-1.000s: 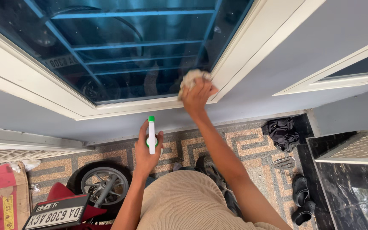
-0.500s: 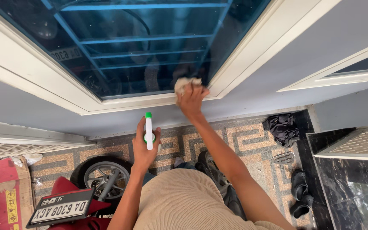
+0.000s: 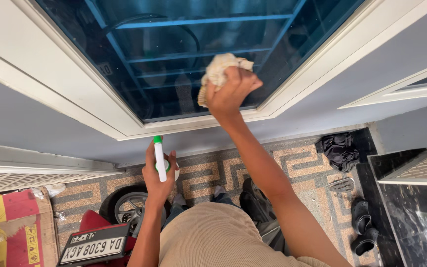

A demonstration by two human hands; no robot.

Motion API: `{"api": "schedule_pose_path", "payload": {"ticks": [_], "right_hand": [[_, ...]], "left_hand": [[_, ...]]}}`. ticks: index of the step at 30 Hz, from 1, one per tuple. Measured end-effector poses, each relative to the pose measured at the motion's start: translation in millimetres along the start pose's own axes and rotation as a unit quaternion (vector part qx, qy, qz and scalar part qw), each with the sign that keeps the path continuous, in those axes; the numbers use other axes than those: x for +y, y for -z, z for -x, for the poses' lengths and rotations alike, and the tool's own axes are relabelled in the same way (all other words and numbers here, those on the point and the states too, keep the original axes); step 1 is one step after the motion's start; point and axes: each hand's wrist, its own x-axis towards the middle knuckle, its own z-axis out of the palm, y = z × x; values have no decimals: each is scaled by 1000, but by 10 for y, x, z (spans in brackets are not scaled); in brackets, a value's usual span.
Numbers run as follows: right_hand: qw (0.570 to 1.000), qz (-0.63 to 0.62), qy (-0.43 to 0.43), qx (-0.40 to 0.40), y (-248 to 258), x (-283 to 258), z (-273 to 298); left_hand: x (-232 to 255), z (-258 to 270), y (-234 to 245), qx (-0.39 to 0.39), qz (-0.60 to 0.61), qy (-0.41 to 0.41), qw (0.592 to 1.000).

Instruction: The person cleans a window pane by spraying a liquid from a bottle and wiping the glass surface with a cloth.

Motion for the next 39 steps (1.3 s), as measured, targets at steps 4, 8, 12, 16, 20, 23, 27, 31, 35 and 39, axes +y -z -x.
{"api": "schedule_pose_path", "payload": {"ticks": [4, 8, 12, 16, 20, 23, 27, 31, 35, 39], "right_hand": [[998, -6, 69, -11, -314, -375, 280], [990, 18, 137, -20, -507, -378, 932], [991, 45, 106, -60, -437, -43, 1251], [980, 109, -62, -155, -155, 323, 1100], [987, 34, -150, 44, -69, 301, 392], [994, 0, -90, 59, -136, -95, 26], [1000, -10, 11, -25, -406, -485, 217], [992, 15, 126, 1, -464, -139, 872], [992, 42, 77, -90, -215, 531, 1466], [993, 49, -42, -103, 112, 1044, 1403]], "left_hand": [[41, -87, 181, 2, -1, 17, 1000], [8, -124, 269, -3, 4, 12, 1000], [-37, -126, 299, -24, 8, 7, 1000], [-89, -91, 305, -36, 26, -5, 999], [-89, -81, 279, -36, 22, -19, 999], [-39, -80, 236, -21, 13, -19, 1000], [-7, -64, 117, -18, 23, 5, 1000], [30, -2, -48, -6, 9, 14, 1000], [91, 95, -237, -11, 6, 12, 1000], [172, 172, -452, -17, 5, 4, 1000]]}}
